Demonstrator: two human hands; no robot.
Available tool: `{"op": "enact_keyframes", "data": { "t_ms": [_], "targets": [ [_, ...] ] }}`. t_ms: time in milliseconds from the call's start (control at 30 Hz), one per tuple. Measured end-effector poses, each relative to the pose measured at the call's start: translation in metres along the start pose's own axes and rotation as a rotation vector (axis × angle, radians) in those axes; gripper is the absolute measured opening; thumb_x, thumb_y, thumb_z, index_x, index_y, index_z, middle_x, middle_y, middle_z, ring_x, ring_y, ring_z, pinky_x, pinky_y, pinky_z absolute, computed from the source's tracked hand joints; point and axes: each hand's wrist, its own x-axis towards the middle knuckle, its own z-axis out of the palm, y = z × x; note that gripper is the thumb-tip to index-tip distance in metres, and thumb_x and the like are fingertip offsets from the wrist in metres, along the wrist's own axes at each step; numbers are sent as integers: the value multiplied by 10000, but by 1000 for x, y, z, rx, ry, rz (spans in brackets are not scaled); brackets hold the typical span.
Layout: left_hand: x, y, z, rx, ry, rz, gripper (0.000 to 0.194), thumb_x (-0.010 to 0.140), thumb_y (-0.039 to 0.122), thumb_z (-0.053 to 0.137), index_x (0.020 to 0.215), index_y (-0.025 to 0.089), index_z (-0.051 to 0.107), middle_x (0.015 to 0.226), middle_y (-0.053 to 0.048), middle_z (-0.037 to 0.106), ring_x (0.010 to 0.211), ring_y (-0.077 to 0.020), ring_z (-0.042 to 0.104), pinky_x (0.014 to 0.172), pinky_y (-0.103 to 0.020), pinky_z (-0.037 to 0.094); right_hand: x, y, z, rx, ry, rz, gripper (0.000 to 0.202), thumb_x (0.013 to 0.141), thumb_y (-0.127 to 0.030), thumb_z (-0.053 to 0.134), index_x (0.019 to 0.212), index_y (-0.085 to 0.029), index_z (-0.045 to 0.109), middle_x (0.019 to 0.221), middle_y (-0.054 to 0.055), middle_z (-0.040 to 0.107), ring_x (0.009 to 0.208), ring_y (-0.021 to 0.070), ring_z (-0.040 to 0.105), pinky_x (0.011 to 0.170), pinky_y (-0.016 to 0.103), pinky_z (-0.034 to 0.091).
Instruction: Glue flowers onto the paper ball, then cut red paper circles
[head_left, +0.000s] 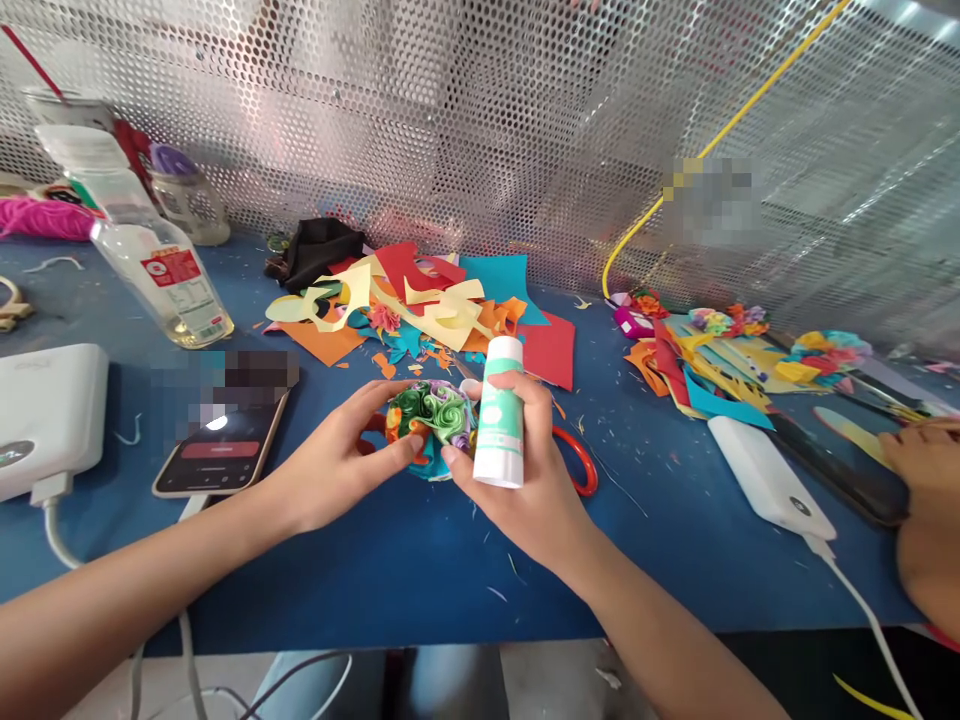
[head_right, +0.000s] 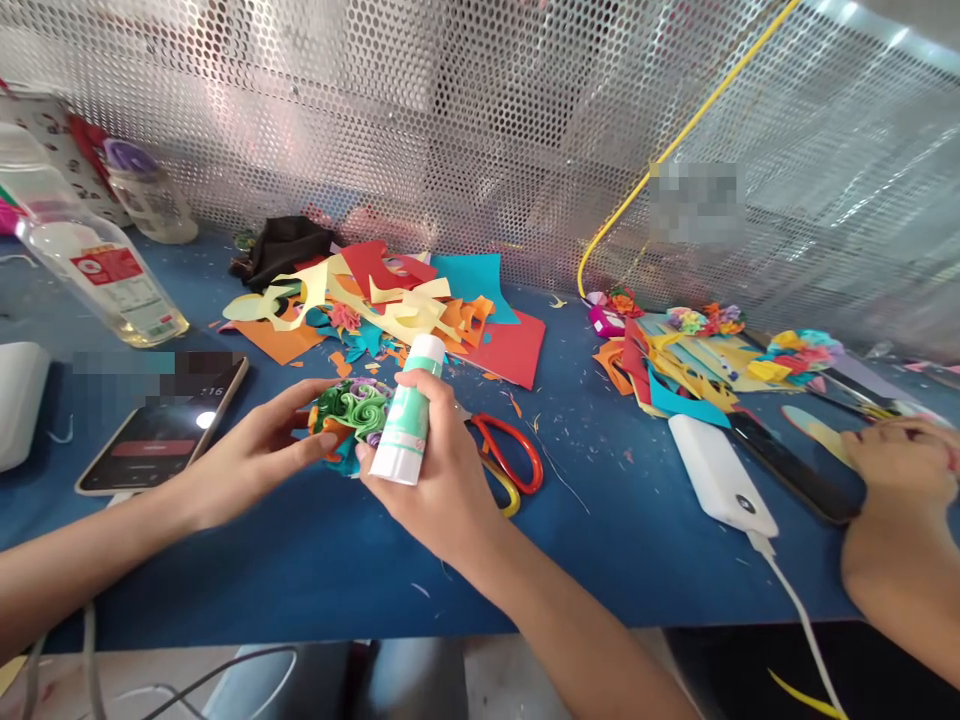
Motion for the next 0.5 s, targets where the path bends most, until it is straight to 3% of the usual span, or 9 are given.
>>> {"op": "enact_keyframes", "data": {
  "t_ms": [233, 400, 500],
  "targets": [
    [-2, -2, 1, 211, 147, 79, 426, 799, 429, 518, 1153, 215, 414, 1199, -91, 501, 859, -203, 583, 593, -289, 499, 1, -4, -2, -60, -42, 11, 586, 729, -273, 624, 1203, -269, 280, 1198, 90, 494, 1033, 247, 552, 796, 397, 516],
    [-5, 2, 4, 375, 198, 117, 346, 789, 383, 513, 1091, 217, 470, 1087, -51, 584, 624, -131, 584, 493, -240, 431, 0, -6, 1, -138, -37, -10, 568, 730, -242, 610, 1199, -254, 291, 1174, 77, 508, 1000, 219, 561, 780, 340, 501],
    [-7, 8, 2, 434, 179, 94, 315, 778, 334, 520, 1067, 221, 470, 1020, -35, 612, 453, -75, 502, 437, -229, 389, -1, -7, 1, -168, -81, 10, 539, 735, -223, 584, 1192, -257, 300, 1114, 60, 537, 878, 199, 591, 694, 313, 503]
  ]
}}
